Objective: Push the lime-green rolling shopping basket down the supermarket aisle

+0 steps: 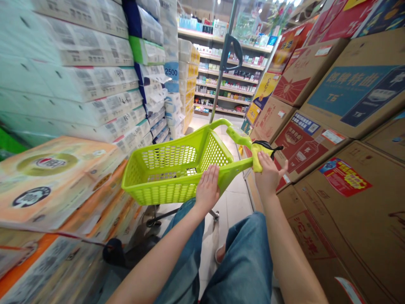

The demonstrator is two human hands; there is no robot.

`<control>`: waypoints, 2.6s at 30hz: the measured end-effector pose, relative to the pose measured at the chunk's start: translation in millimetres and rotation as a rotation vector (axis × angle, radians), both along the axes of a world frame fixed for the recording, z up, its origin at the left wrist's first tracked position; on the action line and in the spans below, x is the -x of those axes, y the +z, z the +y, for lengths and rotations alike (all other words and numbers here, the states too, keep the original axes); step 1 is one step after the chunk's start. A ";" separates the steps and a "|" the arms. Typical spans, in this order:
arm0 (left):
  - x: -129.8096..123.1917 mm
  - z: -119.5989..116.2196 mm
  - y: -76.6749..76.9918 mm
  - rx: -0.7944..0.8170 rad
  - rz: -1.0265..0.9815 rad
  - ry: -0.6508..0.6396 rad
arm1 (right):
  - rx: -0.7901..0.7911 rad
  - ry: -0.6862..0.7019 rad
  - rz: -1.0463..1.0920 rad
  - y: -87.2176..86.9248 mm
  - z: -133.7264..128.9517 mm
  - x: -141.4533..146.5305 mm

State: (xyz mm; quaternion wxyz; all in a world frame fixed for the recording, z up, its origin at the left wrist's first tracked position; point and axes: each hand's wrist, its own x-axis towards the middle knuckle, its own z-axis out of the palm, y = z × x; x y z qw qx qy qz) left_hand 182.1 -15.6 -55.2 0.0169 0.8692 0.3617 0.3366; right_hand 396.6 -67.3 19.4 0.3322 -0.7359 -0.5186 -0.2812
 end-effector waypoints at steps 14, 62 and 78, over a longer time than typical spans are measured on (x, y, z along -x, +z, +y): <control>2.0 0.2 0.8 -0.006 -0.001 -0.011 | 0.151 0.342 -0.171 -26.3 -1.9 74.7; 4.3 1.6 1.9 0.009 -0.001 -0.027 | 0.024 0.125 -0.121 -18.9 -7.8 13.5; 6.3 2.4 2.5 0.022 -0.005 -0.044 | 0.255 0.381 -0.167 -24.1 -9.4 74.9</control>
